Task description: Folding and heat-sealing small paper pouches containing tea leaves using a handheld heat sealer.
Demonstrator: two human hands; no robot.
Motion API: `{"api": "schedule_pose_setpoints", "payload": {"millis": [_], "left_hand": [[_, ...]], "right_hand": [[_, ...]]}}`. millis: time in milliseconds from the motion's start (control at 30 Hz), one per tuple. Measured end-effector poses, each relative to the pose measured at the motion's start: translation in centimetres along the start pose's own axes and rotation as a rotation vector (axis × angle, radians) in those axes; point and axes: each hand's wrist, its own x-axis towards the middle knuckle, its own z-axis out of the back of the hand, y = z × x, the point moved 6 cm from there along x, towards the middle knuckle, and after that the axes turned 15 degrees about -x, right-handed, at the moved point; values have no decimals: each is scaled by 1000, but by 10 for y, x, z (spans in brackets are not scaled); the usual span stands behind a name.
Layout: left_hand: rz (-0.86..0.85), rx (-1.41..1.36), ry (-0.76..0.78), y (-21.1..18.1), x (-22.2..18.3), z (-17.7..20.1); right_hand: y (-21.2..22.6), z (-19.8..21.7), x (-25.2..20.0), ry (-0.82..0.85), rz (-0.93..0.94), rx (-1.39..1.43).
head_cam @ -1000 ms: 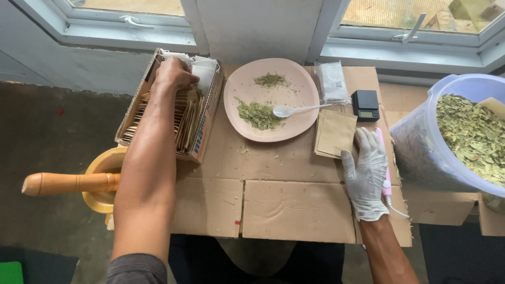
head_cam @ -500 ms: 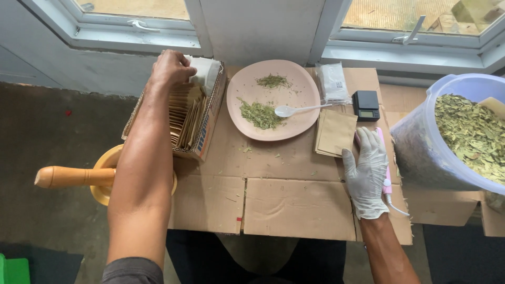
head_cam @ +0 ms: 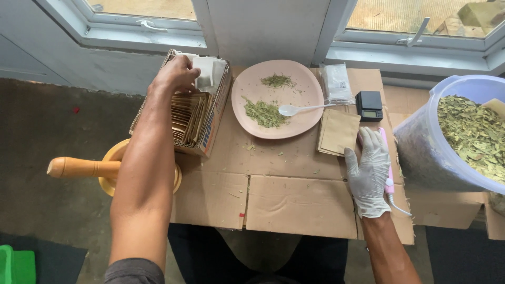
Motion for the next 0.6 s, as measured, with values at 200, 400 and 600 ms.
{"api": "schedule_pose_setpoints", "payload": {"millis": [200, 400, 600], "left_hand": [[-109, -193, -200, 6, -11, 4], [-89, 15, -178, 21, -12, 1], [-157, 23, -48, -21, -54, 13]], "right_hand": [[2, 3, -1, -10, -2, 0], [12, 12, 4, 3, 5, -11], [12, 14, 5, -8, 24, 16]]}}
